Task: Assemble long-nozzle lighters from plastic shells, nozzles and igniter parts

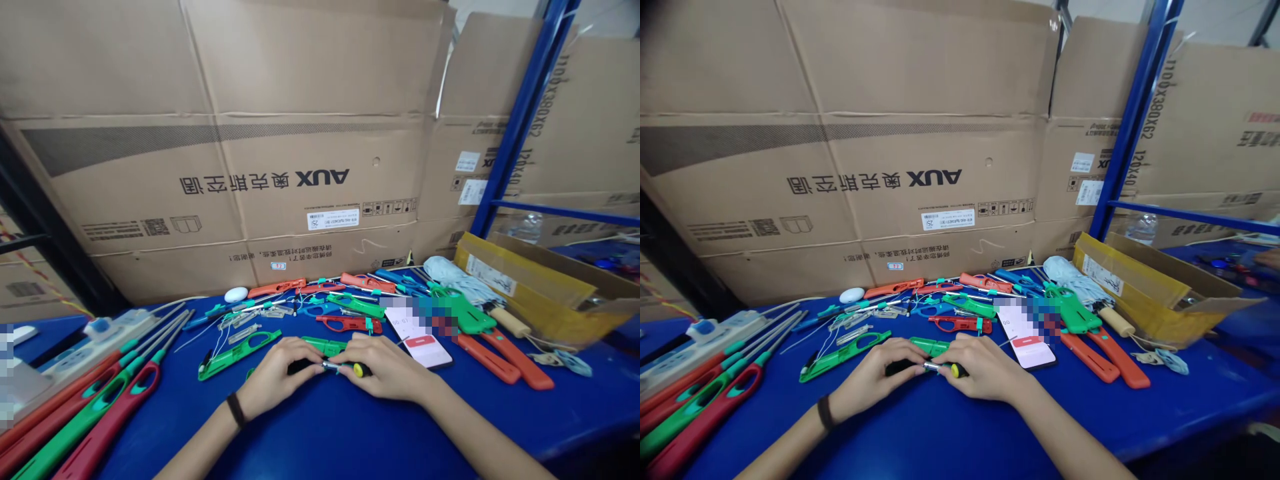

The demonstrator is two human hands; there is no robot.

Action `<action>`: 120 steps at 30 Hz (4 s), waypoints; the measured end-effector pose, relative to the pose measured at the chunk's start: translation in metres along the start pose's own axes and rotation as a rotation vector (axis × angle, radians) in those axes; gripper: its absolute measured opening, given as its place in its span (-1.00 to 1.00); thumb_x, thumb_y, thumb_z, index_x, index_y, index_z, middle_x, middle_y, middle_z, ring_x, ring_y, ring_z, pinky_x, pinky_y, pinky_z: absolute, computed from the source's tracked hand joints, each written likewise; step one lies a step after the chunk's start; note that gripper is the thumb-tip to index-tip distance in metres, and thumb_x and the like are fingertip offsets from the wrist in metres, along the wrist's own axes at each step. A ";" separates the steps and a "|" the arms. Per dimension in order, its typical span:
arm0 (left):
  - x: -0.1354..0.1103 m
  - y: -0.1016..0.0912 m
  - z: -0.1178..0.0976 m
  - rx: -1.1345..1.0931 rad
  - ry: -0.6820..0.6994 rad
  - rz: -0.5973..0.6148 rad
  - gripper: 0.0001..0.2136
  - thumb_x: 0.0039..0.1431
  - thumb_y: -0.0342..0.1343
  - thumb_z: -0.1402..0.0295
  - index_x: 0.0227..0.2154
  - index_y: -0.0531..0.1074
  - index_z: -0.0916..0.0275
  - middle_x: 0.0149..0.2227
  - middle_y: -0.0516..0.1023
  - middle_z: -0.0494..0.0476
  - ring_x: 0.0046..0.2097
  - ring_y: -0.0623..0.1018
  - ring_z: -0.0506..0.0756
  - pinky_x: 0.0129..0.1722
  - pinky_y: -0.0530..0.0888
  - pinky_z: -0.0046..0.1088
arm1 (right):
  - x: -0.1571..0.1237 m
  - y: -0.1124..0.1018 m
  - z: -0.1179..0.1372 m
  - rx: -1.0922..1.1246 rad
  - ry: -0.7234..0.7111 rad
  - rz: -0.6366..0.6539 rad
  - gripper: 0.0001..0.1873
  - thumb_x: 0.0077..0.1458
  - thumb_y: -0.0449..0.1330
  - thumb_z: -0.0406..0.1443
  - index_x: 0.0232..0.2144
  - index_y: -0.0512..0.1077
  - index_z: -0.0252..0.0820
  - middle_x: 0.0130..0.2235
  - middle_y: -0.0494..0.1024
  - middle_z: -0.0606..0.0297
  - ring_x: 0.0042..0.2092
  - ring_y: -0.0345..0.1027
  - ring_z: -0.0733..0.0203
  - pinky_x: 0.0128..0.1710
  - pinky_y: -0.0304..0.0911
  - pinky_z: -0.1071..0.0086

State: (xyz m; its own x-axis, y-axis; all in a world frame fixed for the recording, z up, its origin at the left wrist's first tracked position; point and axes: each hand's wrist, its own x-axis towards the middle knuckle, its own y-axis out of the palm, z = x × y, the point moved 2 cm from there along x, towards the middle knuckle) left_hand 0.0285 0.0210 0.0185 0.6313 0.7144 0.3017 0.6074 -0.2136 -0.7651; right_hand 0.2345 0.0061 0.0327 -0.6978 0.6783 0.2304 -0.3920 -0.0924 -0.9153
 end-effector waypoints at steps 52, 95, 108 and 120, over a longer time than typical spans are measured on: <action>-0.008 0.005 0.003 0.165 0.005 -0.105 -0.82 0.03 0.20 0.35 -0.25 0.52 0.03 -0.35 0.58 -0.07 -0.23 0.50 0.03 0.26 -0.04 -0.05 | 0.001 0.014 -0.001 -0.273 -0.101 -0.046 -0.73 0.22 0.02 -0.34 -0.11 0.46 -0.02 -0.28 0.45 0.24 -0.22 0.30 0.18 -0.34 0.24 0.40; -0.007 0.004 -0.006 0.163 0.042 -0.058 -0.91 0.09 0.15 0.41 -0.34 0.49 0.08 -0.29 0.62 -0.14 -0.24 0.54 0.02 0.29 -0.24 -0.01 | 0.008 0.010 0.020 -0.227 0.029 0.090 -0.80 0.08 0.11 -0.36 -0.26 0.50 -0.13 -0.22 0.48 0.21 -0.19 0.38 0.12 -0.31 0.29 0.36; -0.009 0.001 -0.011 0.234 0.109 -0.042 -0.87 0.12 0.11 0.38 -0.26 0.47 0.09 -0.27 0.60 -0.04 -0.19 0.53 0.05 0.28 -0.17 -0.01 | 0.026 -0.014 0.014 -0.104 0.032 0.000 -0.77 0.02 0.14 -0.37 -0.29 0.54 -0.06 -0.04 0.45 0.27 -0.09 0.38 0.15 -0.18 0.26 0.34; -0.031 -0.064 0.014 0.448 -0.021 -0.192 -0.86 0.20 0.02 0.30 -0.37 0.47 0.12 -0.34 0.58 -0.07 -0.23 0.53 0.04 0.25 -0.13 -0.02 | 0.065 -0.006 0.037 -0.014 -0.128 -0.118 -0.83 0.08 0.13 -0.37 -0.25 0.46 -0.11 -0.23 0.52 0.32 -0.17 0.36 0.23 -0.25 0.17 0.42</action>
State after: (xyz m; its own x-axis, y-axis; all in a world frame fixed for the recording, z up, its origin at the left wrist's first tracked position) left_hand -0.0369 0.0219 0.0499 0.5153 0.7270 0.4537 0.4417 0.2284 -0.8676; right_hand 0.1687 0.0235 0.0652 -0.7186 0.5851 0.3759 -0.4681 -0.0071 -0.8837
